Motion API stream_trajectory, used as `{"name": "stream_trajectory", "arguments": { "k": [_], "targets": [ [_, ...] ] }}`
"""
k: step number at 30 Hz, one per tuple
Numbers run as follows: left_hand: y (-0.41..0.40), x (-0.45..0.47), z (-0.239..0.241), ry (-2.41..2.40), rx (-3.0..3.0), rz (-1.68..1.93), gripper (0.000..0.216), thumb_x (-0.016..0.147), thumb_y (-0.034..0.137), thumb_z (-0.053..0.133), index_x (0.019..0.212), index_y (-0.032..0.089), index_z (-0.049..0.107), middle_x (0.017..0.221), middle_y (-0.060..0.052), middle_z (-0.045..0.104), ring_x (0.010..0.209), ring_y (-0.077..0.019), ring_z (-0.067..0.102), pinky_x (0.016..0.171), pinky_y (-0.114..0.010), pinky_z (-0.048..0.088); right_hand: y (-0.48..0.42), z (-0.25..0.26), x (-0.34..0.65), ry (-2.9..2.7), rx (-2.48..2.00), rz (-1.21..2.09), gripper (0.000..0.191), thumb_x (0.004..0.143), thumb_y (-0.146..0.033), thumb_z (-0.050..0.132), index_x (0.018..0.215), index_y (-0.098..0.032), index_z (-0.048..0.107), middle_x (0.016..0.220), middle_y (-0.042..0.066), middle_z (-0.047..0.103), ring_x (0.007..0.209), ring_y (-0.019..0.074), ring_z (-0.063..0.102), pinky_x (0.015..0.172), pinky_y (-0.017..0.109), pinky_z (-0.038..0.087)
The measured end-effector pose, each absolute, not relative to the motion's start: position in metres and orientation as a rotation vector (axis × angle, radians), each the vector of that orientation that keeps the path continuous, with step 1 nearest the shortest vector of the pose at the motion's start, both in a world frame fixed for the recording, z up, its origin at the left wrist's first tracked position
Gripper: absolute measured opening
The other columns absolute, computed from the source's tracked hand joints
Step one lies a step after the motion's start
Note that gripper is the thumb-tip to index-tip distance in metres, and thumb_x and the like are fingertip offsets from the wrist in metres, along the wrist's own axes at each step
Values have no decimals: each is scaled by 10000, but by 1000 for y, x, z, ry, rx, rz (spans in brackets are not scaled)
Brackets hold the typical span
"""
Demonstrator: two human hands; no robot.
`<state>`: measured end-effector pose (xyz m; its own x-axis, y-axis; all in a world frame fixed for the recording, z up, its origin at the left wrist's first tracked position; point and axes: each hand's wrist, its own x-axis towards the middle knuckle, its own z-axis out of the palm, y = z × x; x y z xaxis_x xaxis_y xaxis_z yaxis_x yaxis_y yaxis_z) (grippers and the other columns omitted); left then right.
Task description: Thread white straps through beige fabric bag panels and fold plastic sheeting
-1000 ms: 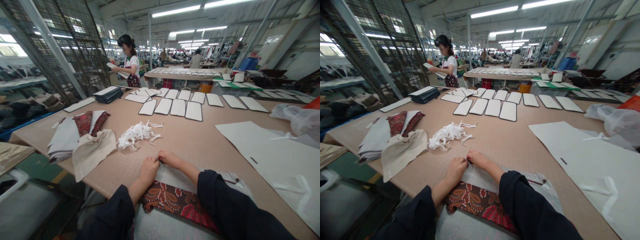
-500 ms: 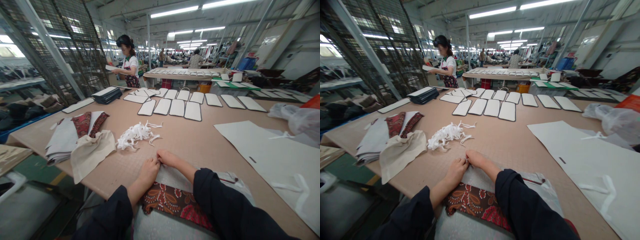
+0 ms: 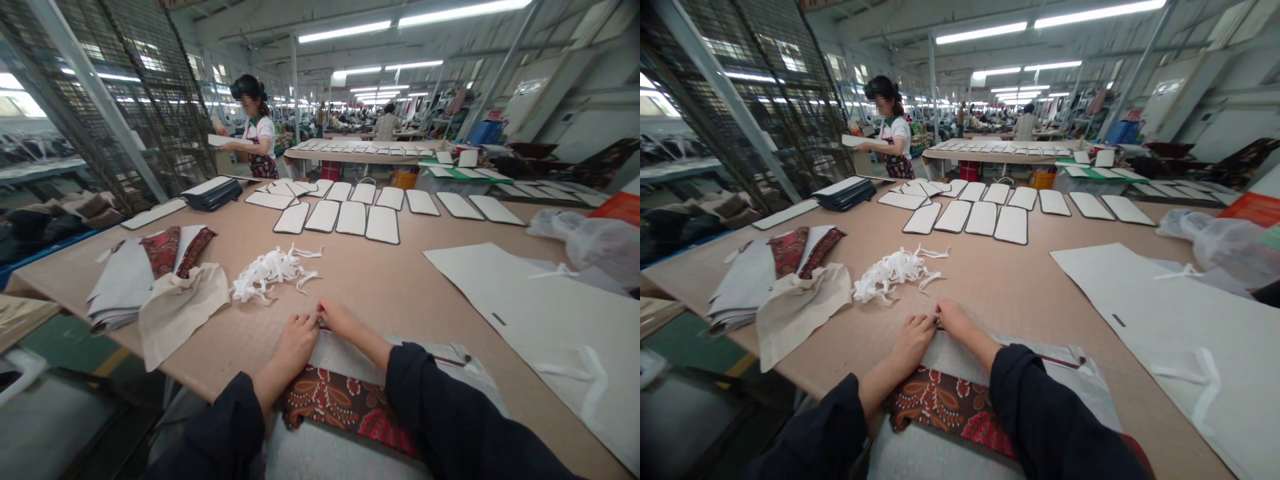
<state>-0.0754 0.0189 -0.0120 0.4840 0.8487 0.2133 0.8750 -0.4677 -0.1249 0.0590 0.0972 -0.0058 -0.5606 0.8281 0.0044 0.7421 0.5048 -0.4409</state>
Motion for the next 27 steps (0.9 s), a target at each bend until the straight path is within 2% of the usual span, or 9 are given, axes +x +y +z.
{"name": "stream_trajectory", "arguments": {
  "k": [3,8,12,17,19,22,25,27],
  "targets": [
    [23,-75,-12,-1492,-2575,-199,209,871,151,378,961,166,566,1007,-68,588,963,-200,474,872,-369,303,74,-2,85,-2582,-1307,545,198,827,-126,398,884,-157,585,968,70,588,929,152,500,805,226,343],
    [31,-79,-5,-1632,-2588,-211,174,842,174,437,905,181,599,931,-61,625,912,-204,508,849,-372,302,42,3,141,-2669,-1381,529,219,826,-150,400,855,-189,613,954,57,601,926,161,514,780,228,345],
    [33,-75,3,-1640,-2587,-209,158,831,233,474,860,193,624,926,-57,639,904,-207,521,831,-374,313,42,4,176,-2597,-1612,477,189,778,-148,441,882,-164,599,947,88,603,877,179,534,722,247,354],
    [30,-47,7,-1547,-2611,-241,215,821,246,508,1024,243,577,1159,-48,561,1094,-234,442,946,-452,246,50,11,186,-2547,-1739,542,118,685,-153,528,783,-156,594,806,68,629,734,167,553,606,231,344],
    [27,-38,12,-1485,-2653,-281,221,819,248,517,1033,257,569,1183,-28,549,1135,-226,413,991,-477,190,43,19,186,-2556,-1702,551,95,678,-139,522,744,-163,586,807,62,628,736,160,550,610,223,339],
    [14,-37,24,-1378,-2715,-372,142,841,257,485,912,253,608,1027,5,616,1062,-181,457,1028,-451,136,17,33,196,-2558,-1638,536,156,710,-122,466,807,-181,573,833,52,631,762,155,552,635,219,336],
    [-13,-48,37,-1304,-2719,-445,207,874,257,416,844,260,621,834,16,626,899,-143,496,1030,-409,137,-19,46,224,-2535,-1694,518,281,737,-104,406,957,-198,553,844,67,648,758,180,575,617,244,332],
    [-35,-57,44,-1271,-2769,-412,237,881,262,393,844,279,627,779,16,617,830,-137,492,1010,-390,169,-41,54,248,-2553,-1720,607,293,733,-127,434,976,-234,559,874,59,657,786,194,585,613,253,334]
  ]
}}
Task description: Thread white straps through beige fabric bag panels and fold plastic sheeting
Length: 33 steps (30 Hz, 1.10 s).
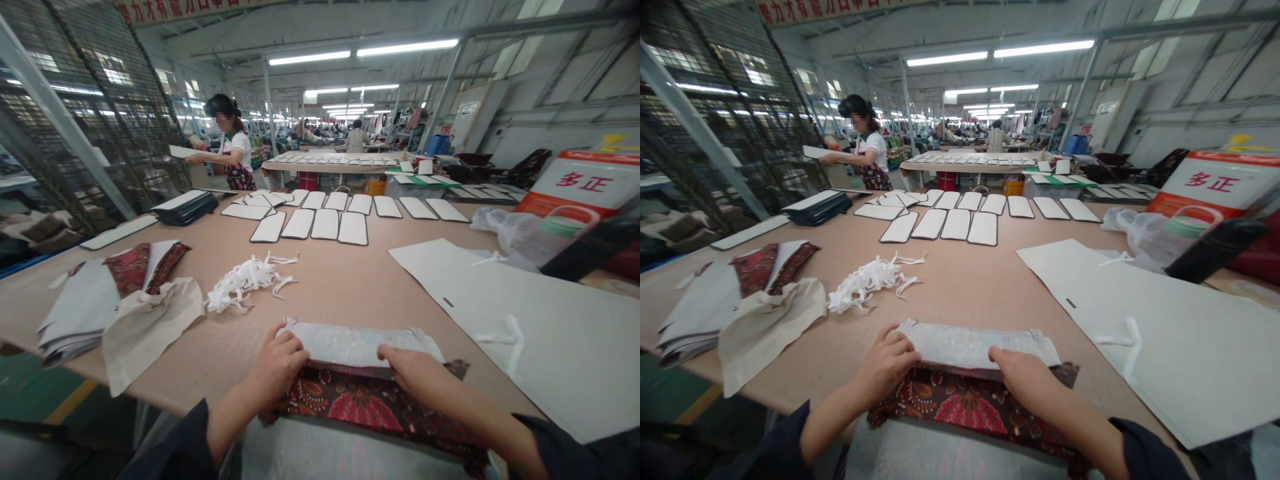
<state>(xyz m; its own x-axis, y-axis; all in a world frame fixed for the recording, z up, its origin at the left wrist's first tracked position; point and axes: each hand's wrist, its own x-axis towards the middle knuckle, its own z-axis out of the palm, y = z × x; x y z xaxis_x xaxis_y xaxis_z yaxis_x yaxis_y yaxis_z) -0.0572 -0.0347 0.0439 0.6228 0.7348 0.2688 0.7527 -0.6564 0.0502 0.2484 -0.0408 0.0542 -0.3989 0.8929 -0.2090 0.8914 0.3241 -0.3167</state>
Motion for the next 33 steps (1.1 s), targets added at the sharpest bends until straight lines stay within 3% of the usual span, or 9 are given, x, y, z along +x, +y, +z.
{"name": "stream_trajectory", "arguments": {
  "k": [3,5,9,12,20,24,29,33],
  "targets": [
    [-60,-65,51,-1196,-2968,-236,220,862,307,434,780,288,637,770,16,624,808,-137,499,946,-353,237,-56,64,274,-2604,-1646,998,233,682,-247,570,911,-280,597,822,10,666,723,184,592,574,246,345],
    [-65,-62,55,-1157,-3116,-90,172,816,362,515,737,270,637,793,17,635,830,-141,517,880,-316,288,-50,63,276,-2563,-1605,1100,222,701,-304,567,915,-270,616,822,14,666,718,181,593,593,250,372],
    [-45,-39,57,-1221,-3206,-8,176,813,354,530,751,236,644,748,17,639,764,-130,555,765,-259,352,-13,35,248,-2489,-1635,579,250,805,-239,450,992,-189,607,1023,88,617,950,206,545,805,278,373],
    [-17,-13,48,-1271,-3112,-75,167,826,304,508,824,222,654,801,-9,640,778,-148,564,737,-258,374,13,9,229,-2499,-1712,332,197,776,-163,489,931,-146,609,1006,116,596,986,232,508,847,297,350],
    [27,37,10,-1319,-2931,-164,208,800,265,539,989,183,571,1029,-68,569,963,-207,506,820,-317,386,21,-5,227,-2517,-1693,270,179,814,-153,421,820,-122,597,893,132,602,894,220,526,788,280,366],
    [31,43,1,-1363,-2881,-194,239,803,273,538,1018,167,535,1049,-83,544,962,-210,494,815,-333,390,22,-3,224,-2494,-1663,260,162,792,-159,465,904,-149,582,963,98,589,955,209,501,814,269,352],
    [31,41,-3,-1367,-2841,-221,224,800,275,545,1001,176,528,1052,-70,542,946,-205,494,806,-337,390,28,-9,220,-2485,-1645,276,135,782,-147,458,779,-142,592,862,102,603,877,208,529,766,270,370],
    [29,41,-3,-1344,-2830,-259,193,812,283,529,977,181,536,1061,-70,542,959,-203,491,818,-346,380,20,-4,216,-2491,-1591,240,168,785,-121,410,787,-134,578,876,119,596,897,211,522,784,279,363]
  ]
}}
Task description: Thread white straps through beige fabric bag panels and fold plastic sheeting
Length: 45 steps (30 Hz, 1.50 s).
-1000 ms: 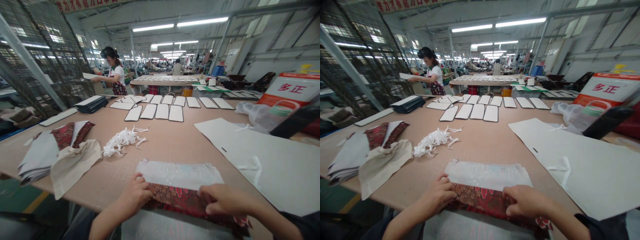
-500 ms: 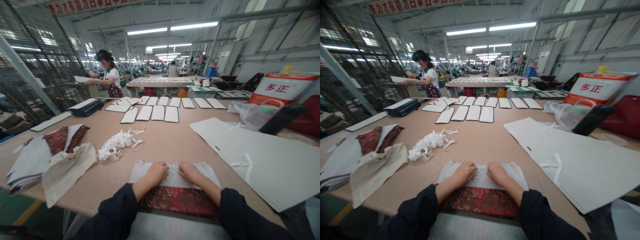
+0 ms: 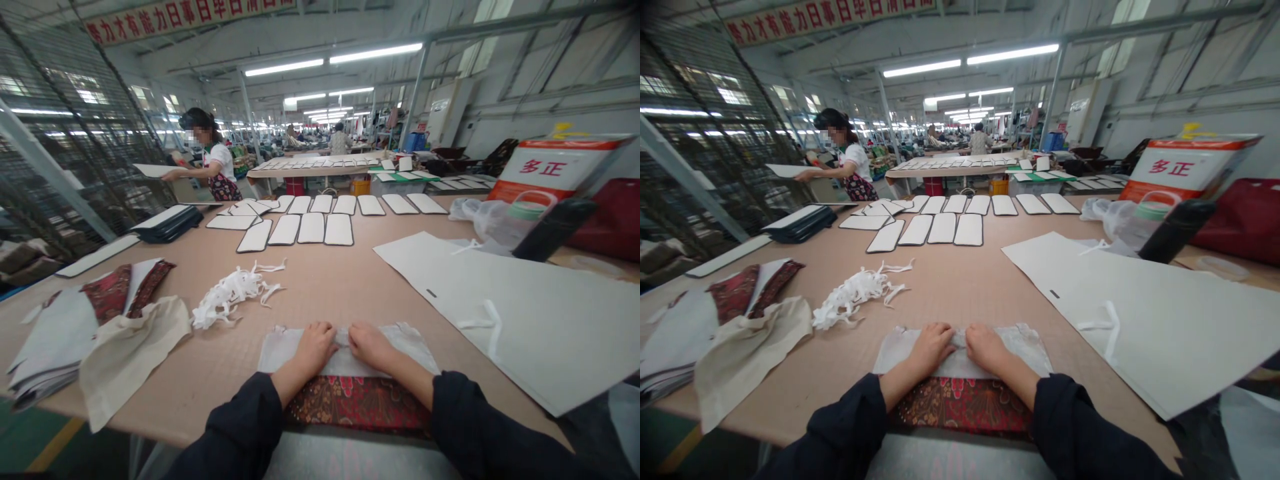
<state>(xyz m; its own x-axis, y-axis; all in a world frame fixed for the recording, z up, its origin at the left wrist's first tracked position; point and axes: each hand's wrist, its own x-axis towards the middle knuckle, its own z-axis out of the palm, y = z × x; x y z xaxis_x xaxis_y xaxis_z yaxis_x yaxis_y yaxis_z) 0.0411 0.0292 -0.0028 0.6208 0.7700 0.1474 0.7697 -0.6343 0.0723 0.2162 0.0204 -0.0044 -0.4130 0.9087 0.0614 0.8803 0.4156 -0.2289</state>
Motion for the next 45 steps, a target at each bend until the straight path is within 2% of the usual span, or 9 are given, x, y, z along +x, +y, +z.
{"name": "stream_trajectory", "arguments": {
  "k": [4,8,11,16,21,25,34,40,45],
  "targets": [
    [25,40,1,1155,2926,284,109,844,242,471,876,186,559,1019,-51,574,974,-185,493,867,-336,343,4,9,218,-2511,-1406,360,153,786,-193,445,903,-168,540,918,74,599,885,177,538,775,248,377],
    [26,17,14,1103,2955,103,183,820,272,498,983,189,518,890,-40,620,856,-179,556,789,-308,374,-2,13,253,-2468,-1480,433,413,737,-292,536,1126,-178,461,1002,92,612,906,212,569,770,288,399],
    [33,-18,27,1287,2922,-25,208,765,284,560,952,193,542,846,-44,639,833,-199,574,826,-348,356,4,8,303,-2530,-1765,357,238,729,-201,498,955,-179,571,928,115,642,886,261,588,733,330,408],
    [49,-70,35,1477,2801,-75,72,713,264,594,721,193,607,738,-29,653,799,-188,584,874,-367,327,24,20,342,-2625,-1970,358,276,657,-40,466,844,-163,628,905,149,654,857,279,601,708,343,412],
    [58,-89,27,1638,2671,43,305,731,198,542,1032,236,572,865,-17,666,844,-179,593,802,-315,379,65,51,234,-2702,-1551,334,280,712,-79,484,939,-144,634,982,152,632,911,265,578,764,337,398],
    [61,-108,20,1814,2562,176,235,760,194,502,975,201,598,920,-50,650,889,-200,583,788,-313,398,106,47,108,-2679,-1364,410,209,802,-190,461,913,-181,638,976,81,646,918,194,573,784,261,390],
    [93,-120,16,1862,2551,459,494,789,124,414,1276,193,371,1330,-72,417,1214,-193,349,1013,-365,223,131,10,1,-2403,-1419,498,235,830,-137,400,1003,-101,554,1049,180,595,920,223,561,764,302,399],
    [121,-104,15,1718,2556,416,142,782,277,523,827,192,628,943,-65,649,1019,-222,511,997,-399,216,140,19,113,-2282,-1482,684,118,745,-206,495,646,-168,546,649,21,614,638,137,544,594,229,387],
    [131,-109,30,1818,2434,431,255,827,317,445,723,174,629,800,-81,655,851,-221,580,857,-356,347,126,30,250,-1978,-1690,837,158,702,-218,443,547,-186,445,450,-28,492,452,109,469,484,226,377]
  ]
}}
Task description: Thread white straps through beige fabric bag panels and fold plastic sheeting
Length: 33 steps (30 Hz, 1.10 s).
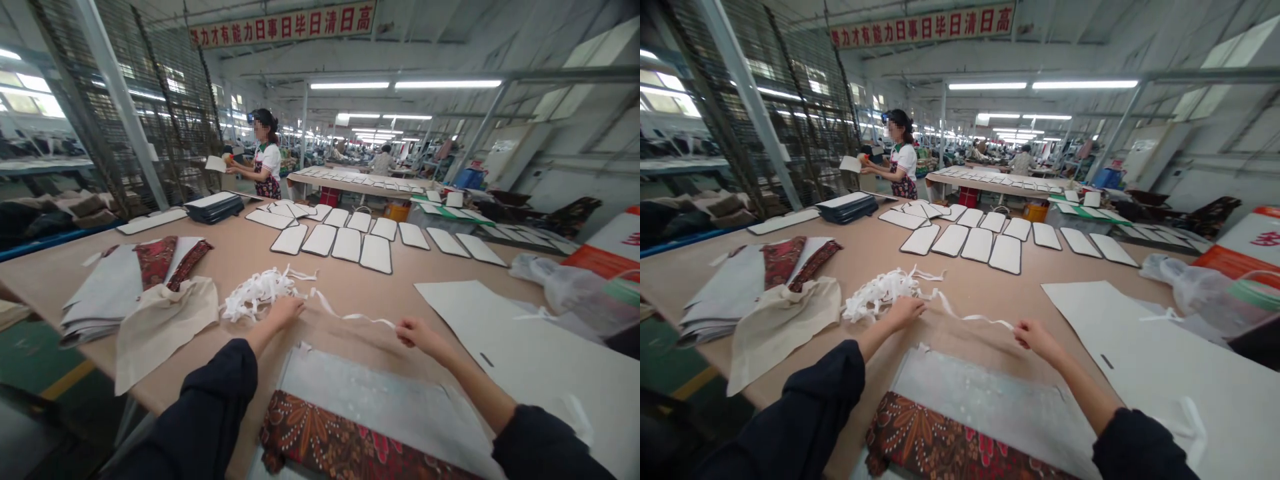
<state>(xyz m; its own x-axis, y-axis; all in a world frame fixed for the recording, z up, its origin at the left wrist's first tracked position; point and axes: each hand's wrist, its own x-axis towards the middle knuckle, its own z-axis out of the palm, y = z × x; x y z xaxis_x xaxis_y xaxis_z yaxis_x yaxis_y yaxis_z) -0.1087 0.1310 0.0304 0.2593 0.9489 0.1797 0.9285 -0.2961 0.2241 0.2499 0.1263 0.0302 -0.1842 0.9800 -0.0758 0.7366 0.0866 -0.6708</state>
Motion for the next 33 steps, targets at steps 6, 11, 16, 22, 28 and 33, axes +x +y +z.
{"name": "stream_trajectory", "arguments": {
  "k": [6,11,16,22,28,33],
  "targets": [
    [119,-76,49,1869,2315,515,270,842,278,396,830,162,639,826,-98,656,817,-214,591,746,-309,404,87,29,303,-1718,-1735,992,164,671,-252,466,524,-184,440,468,-22,519,422,97,469,459,226,385],
    [75,11,65,1398,2478,579,299,813,329,490,1082,230,577,1126,-38,595,987,-156,541,862,-239,378,54,42,260,-1705,-1566,1106,151,702,-277,468,601,-169,502,557,-14,572,485,95,514,502,221,417],
    [39,59,74,876,2387,516,246,821,347,474,789,191,661,754,1,669,780,-137,576,946,-303,301,16,71,239,-1771,-1396,1175,191,714,-327,501,621,-165,539,568,-14,570,509,102,518,499,223,407],
    [35,39,83,1081,1916,692,350,774,434,496,648,135,628,623,-3,617,602,-113,519,608,-212,382,-12,82,330,-1551,-1357,1192,505,806,-558,330,464,-196,414,447,-3,460,434,122,449,484,274,383],
    [22,52,95,1035,1679,789,349,720,465,551,613,137,604,596,-9,613,576,-107,512,627,-223,387,-9,79,327,-1912,-1641,677,294,706,-432,524,789,-179,649,855,86,662,826,234,580,761,342,420],
    [12,65,97,1019,1629,827,367,730,489,530,639,141,606,598,-11,612,593,-118,526,618,-228,385,-5,92,238,-1791,-1216,894,224,761,-367,512,842,-185,613,821,35,660,774,179,581,701,285,438]
  ]
}}
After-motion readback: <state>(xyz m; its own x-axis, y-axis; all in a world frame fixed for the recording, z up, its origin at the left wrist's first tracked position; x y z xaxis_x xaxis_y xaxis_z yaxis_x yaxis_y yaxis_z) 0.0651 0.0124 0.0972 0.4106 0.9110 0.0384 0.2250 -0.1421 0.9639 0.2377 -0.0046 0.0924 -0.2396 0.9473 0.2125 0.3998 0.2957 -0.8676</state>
